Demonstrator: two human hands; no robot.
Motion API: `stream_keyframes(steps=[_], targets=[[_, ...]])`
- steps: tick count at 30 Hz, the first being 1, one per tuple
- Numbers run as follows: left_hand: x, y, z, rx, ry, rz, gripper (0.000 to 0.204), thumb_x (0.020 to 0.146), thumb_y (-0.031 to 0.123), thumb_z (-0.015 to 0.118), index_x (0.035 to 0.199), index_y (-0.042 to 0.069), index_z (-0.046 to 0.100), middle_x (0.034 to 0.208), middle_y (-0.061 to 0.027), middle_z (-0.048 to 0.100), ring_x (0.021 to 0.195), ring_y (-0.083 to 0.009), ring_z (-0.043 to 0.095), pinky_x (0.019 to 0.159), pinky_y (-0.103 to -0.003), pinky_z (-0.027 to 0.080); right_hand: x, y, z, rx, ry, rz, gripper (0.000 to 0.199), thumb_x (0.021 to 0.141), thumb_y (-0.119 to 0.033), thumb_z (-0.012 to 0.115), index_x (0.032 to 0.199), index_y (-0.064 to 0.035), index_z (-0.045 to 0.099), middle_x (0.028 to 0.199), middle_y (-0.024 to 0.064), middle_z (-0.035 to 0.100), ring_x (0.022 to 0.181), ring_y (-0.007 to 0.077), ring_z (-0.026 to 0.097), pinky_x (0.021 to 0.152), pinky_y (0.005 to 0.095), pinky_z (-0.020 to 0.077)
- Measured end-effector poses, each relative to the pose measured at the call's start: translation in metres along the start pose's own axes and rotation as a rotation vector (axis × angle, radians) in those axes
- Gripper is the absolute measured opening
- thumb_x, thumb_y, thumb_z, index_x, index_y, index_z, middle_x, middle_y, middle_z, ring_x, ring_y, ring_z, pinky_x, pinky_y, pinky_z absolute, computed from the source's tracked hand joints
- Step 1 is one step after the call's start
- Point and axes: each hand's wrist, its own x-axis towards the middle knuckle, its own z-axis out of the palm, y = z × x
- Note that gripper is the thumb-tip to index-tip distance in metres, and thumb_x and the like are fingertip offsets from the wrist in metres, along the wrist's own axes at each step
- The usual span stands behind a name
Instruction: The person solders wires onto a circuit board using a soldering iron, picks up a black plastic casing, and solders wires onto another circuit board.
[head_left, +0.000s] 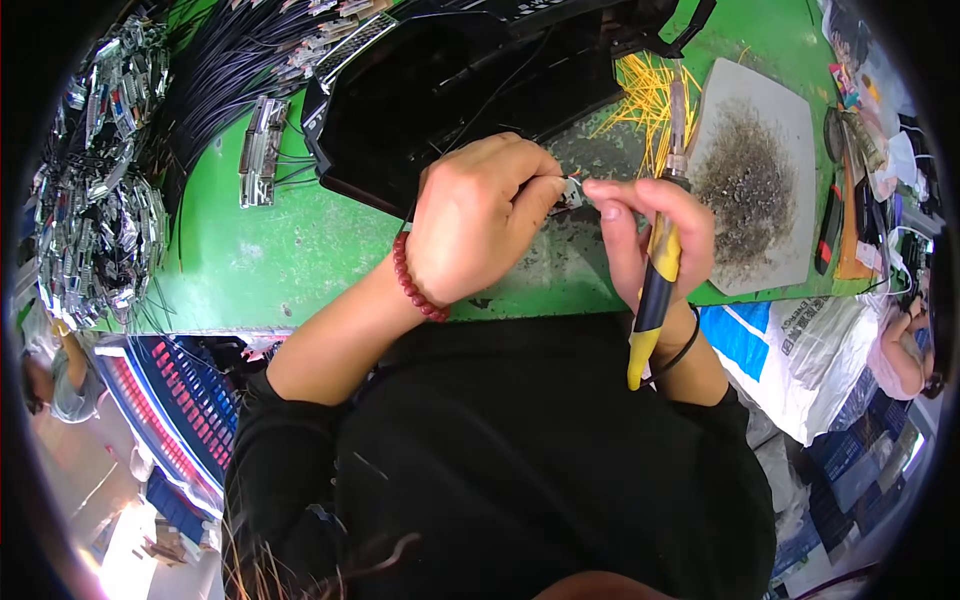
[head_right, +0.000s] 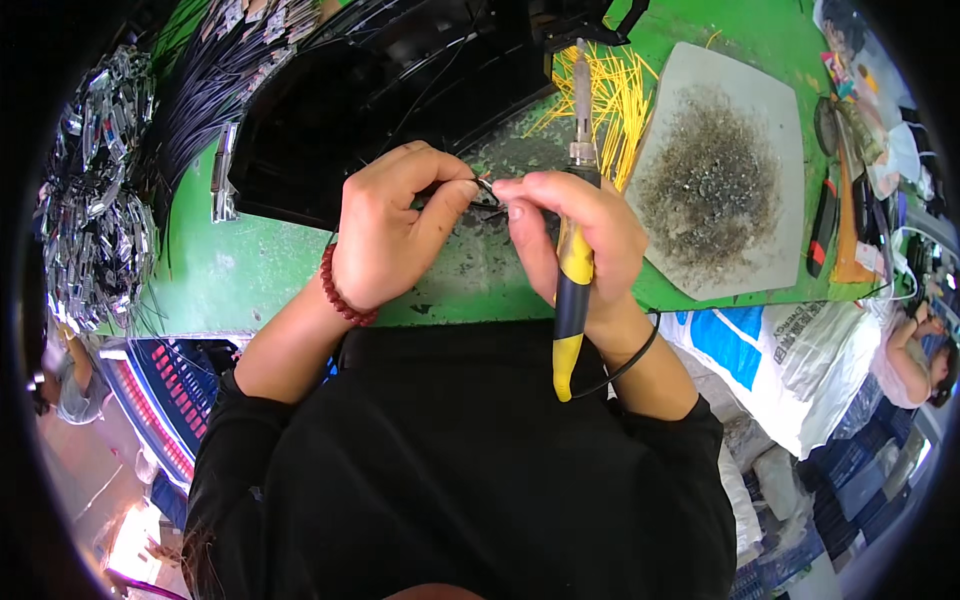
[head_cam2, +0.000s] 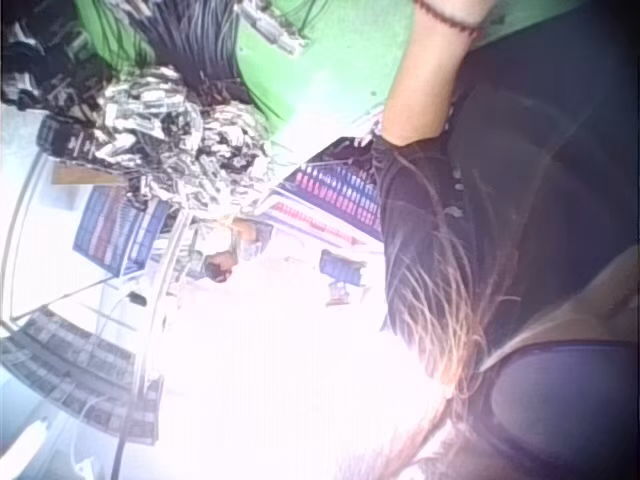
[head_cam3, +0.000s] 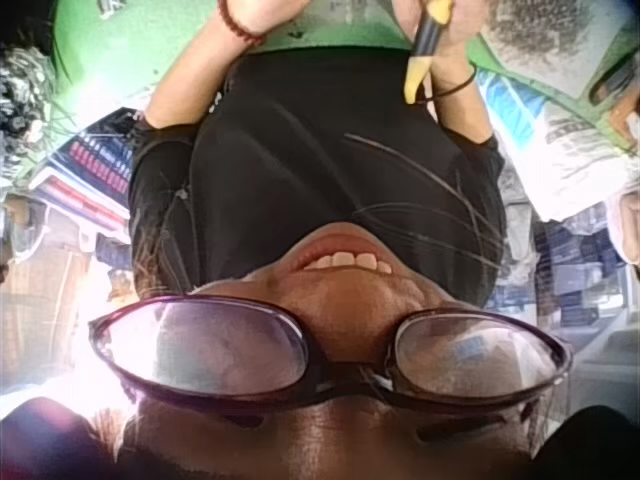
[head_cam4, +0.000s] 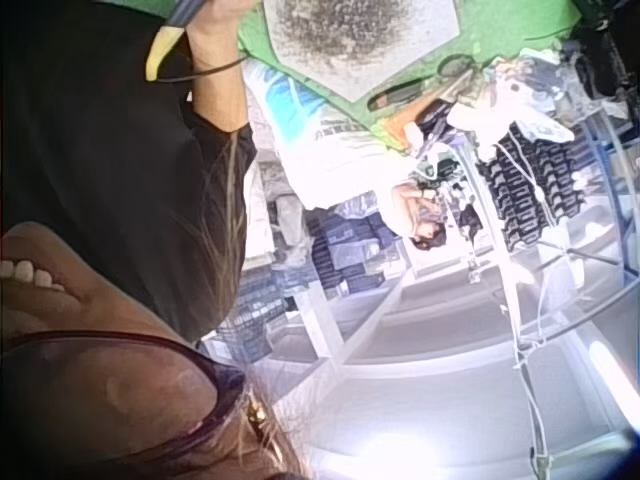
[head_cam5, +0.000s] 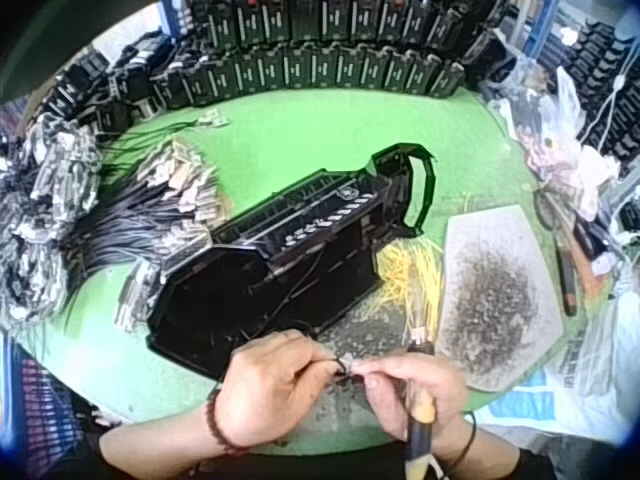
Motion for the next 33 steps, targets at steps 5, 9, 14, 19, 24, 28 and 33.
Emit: stream_keyframes(steps=[5,9,14,19,24,28,33], targets=[[-0.001,0.000,-0.001,0.034,-0.013,0.026,0.006,0.078,0.005,0.069,0.079,0.003,0.063,0.072,-0.0107,0.061,0.067,-0.0287,0.062,0.060,-0.036,0.051,0.001,0.000,0.005,0.138,0.061,0.056,0.030,0.085,0.005,0.065,0.112,0.0012,0.054,0.091,0.0148,0.071,0.076,0.0183,0.070,0.070,0.0272,0.0547],[-0.001,-0.002,0.000,0.051,-0.025,0.059,0.007,0.077,0.006,0.070,0.079,0.004,0.063,0.072,-0.0097,0.060,0.068,-0.0283,0.062,0.061,-0.036,0.050,0.005,0.000,0.005,0.155,0.094,0.082,0.030,0.084,0.006,0.065,0.112,0.0032,0.055,0.089,0.0145,0.070,0.081,0.0197,0.071,0.072,0.0292,0.0567],[-0.002,-0.004,0.000,0.087,-0.033,0.088,0.007,0.076,0.005,0.070,0.078,0.004,0.063,0.072,-0.0090,0.060,0.068,-0.0279,0.061,0.061,-0.036,0.050,0.004,-0.002,0.007,0.104,0.063,0.073,0.029,0.082,0.006,0.067,0.109,0.0028,0.057,0.088,0.0144,0.070,0.080,0.0197,0.071,0.074,0.0277,0.0570],[-0.001,-0.003,-0.002,0.097,-0.033,0.146,0.008,0.076,-0.002,0.071,0.079,0.001,0.064,0.072,-0.0099,0.062,0.064,-0.0249,0.060,0.058,-0.032,0.048,0.009,0.001,0.005,0.086,0.059,0.018,0.027,0.085,0.006,0.064,0.110,0.0029,0.056,0.090,0.0144,0.071,0.078,0.0179,0.071,0.070,0.0251,0.0554],[-0.002,-0.005,-0.002,0.061,-0.031,0.096,0.008,0.076,0.005,0.070,0.080,0.003,0.063,0.072,-0.0098,0.061,0.070,-0.0284,0.062,0.063,-0.037,0.051,0.015,0.007,0.002,0.171,-0.063,0.054,0.032,0.087,0.008,0.060,0.118,0.0052,0.052,0.099,0.0136,0.064,0.087,0.0213,0.070,0.073,0.0283,0.0572],[-0.003,0.002,-0.005,-0.010,-0.049,0.050,0.006,0.079,0.005,0.068,0.082,0.002,0.063,0.073,-0.0111,0.061,0.070,-0.0293,0.062,0.063,-0.037,0.050,0.012,0.000,0.005,0.268,-0.035,0.171,0.033,0.087,0.009,0.061,0.118,0.0049,0.053,0.105,0.0139,0.061,0.088,0.0212,0.070,0.074,0.0284,0.0572],[-0.001,0.000,-0.006,-0.058,-0.075,-0.008,0.005,0.082,0.005,0.067,0.082,0.001,0.063,0.073,-0.0121,0.061,0.070,-0.0304,0.062,0.062,-0.037,0.050,0.008,-0.005,0.008,0.284,-0.022,0.248,0.039,0.082,0.009,0.068,0.118,0.0035,0.055,0.108,0.0125,0.060,0.091,0.0211,0.070,0.075,0.0280,0.0560]])
